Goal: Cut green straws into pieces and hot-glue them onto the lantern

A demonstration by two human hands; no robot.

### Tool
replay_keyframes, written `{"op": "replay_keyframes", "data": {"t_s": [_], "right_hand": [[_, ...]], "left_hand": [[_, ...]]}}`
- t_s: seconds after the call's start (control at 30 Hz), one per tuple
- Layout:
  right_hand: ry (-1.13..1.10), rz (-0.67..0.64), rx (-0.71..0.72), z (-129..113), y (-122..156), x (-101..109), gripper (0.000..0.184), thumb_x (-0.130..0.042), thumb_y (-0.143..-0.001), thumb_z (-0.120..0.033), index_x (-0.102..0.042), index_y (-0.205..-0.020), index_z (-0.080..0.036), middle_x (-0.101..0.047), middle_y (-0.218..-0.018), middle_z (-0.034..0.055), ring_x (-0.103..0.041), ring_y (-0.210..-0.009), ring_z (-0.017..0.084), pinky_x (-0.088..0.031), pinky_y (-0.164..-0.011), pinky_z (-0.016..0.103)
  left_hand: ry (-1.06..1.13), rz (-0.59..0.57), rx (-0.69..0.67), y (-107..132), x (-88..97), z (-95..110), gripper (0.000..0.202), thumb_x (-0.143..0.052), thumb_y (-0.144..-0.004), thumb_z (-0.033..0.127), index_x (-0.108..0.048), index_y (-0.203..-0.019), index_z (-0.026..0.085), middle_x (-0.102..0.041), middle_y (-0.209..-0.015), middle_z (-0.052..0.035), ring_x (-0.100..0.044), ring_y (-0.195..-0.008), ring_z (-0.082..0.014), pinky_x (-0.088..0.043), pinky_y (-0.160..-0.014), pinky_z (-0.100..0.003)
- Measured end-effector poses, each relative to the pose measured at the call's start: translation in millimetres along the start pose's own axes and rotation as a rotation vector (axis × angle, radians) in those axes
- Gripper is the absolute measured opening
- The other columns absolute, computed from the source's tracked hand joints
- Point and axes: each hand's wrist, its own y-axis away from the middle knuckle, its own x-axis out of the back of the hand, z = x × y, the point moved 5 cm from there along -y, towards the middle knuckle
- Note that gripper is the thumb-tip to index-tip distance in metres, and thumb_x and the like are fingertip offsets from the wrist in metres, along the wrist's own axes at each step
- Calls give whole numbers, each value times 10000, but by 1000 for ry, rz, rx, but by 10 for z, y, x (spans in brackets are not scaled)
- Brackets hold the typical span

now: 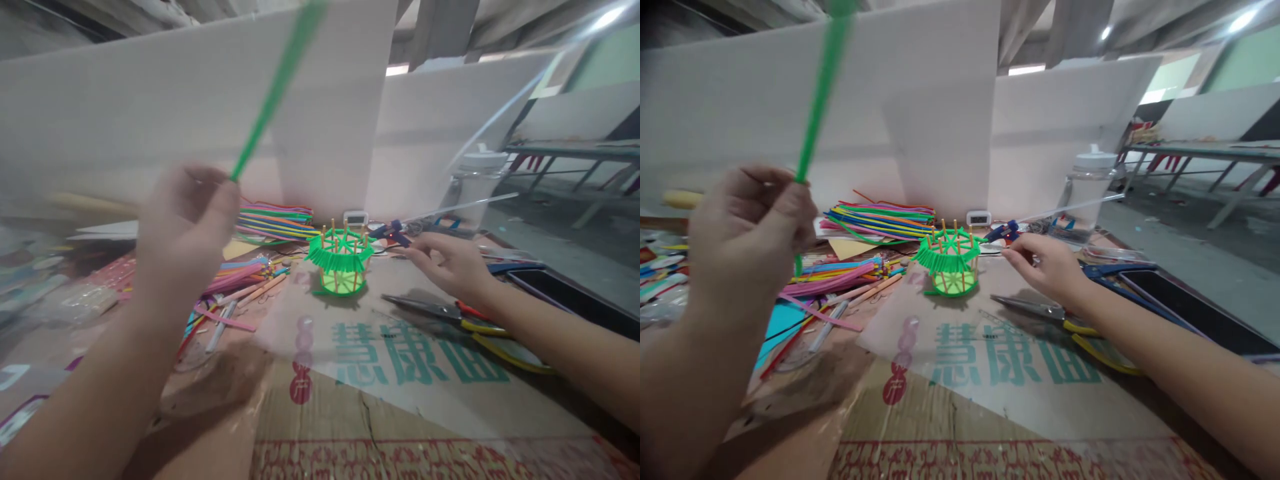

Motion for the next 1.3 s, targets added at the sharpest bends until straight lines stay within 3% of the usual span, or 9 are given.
{"op": "replay_keyframes", "data": {"t_s": [0.17,0.33,0.43,0.57,0.73,0.83,0.93,1.1,1.3], "right_hand": [[-622,-224,-17,-697,79,112,472,-596,-911,-458,-537,-1314,-218,-666,-814,18,-615,-688,157,-507,-627,297],[-805,-202,-181,-657,196,145,378,-403,-1020,-399,-675,-887,-172,-685,-761,35,-618,-646,119,-521,-621,263],[-785,-145,-256,-326,178,259,372,-464,-990,-435,-664,-820,-171,-678,-713,34,-614,-627,125,-517,-614,266],[-603,-343,-322,-65,216,249,287,-607,-908,-422,-657,-1090,-205,-715,-845,37,-637,-721,152,-508,-652,283],[-298,-833,-65,-597,479,99,237,-577,-932,-380,-699,-803,-223,-667,-670,-15,-576,-564,112,-401,-507,224],[-216,-587,275,-984,514,118,195,-522,-965,-266,-685,-900,-181,-685,-797,38,-608,-728,147,-459,-652,255],[-15,-313,489,-1052,565,7,242,-484,-965,-174,-636,-1148,-129,-681,-1106,134,-582,-1040,243,-442,-907,392],[-31,-384,372,-735,625,-273,215,-443,-959,-135,-651,-1016,-148,-669,-845,69,-580,-762,179,-449,-679,299],[157,-398,105,-304,466,-107,216,-473,-931,-175,-683,-981,-180,-719,-841,69,-637,-753,198,-427,-650,290]], "left_hand": [[109,-614,43,637,-664,569,143,-524,-929,371,-602,-937,251,-630,-768,20,-568,-658,-144,-440,-573,-265],[116,-896,22,914,-1057,598,317,-412,-955,351,-570,-717,213,-603,-673,8,-532,-636,-153,-392,-580,-275],[26,-938,74,901,-1050,440,375,-399,-958,384,-529,-661,196,-578,-649,11,-530,-643,-156,-366,-594,-274],[-33,-966,125,956,-1047,281,362,-402,-960,397,-566,-714,188,-602,-699,5,-551,-690,-165,-366,-608,-261],[37,-1066,147,1278,-1231,281,329,-377,-991,368,-646,-898,201,-693,-857,-15,-618,-799,-179,-438,-714,-275],[75,-1094,123,1440,-1318,313,324,-390,-995,369,-671,-976,208,-724,-950,-38,-648,-862,-194,-467,-767,-291],[118,-1095,96,1501,-1341,363,298,-402,-992,332,-666,-1046,203,-732,-1021,-52,-665,-903,-204,-481,-790,-305],[124,-1102,67,1497,-1338,399,313,-406,-998,363,-668,-989,192,-735,-935,-42,-668,-827,-199,-494,-730,-310],[-6,-1055,-208,1465,-1321,376,364,-523,-948,417,-621,-1217,192,-592,-1317,-101,-530,-1206,-276,-432,-1009,-443]]}}
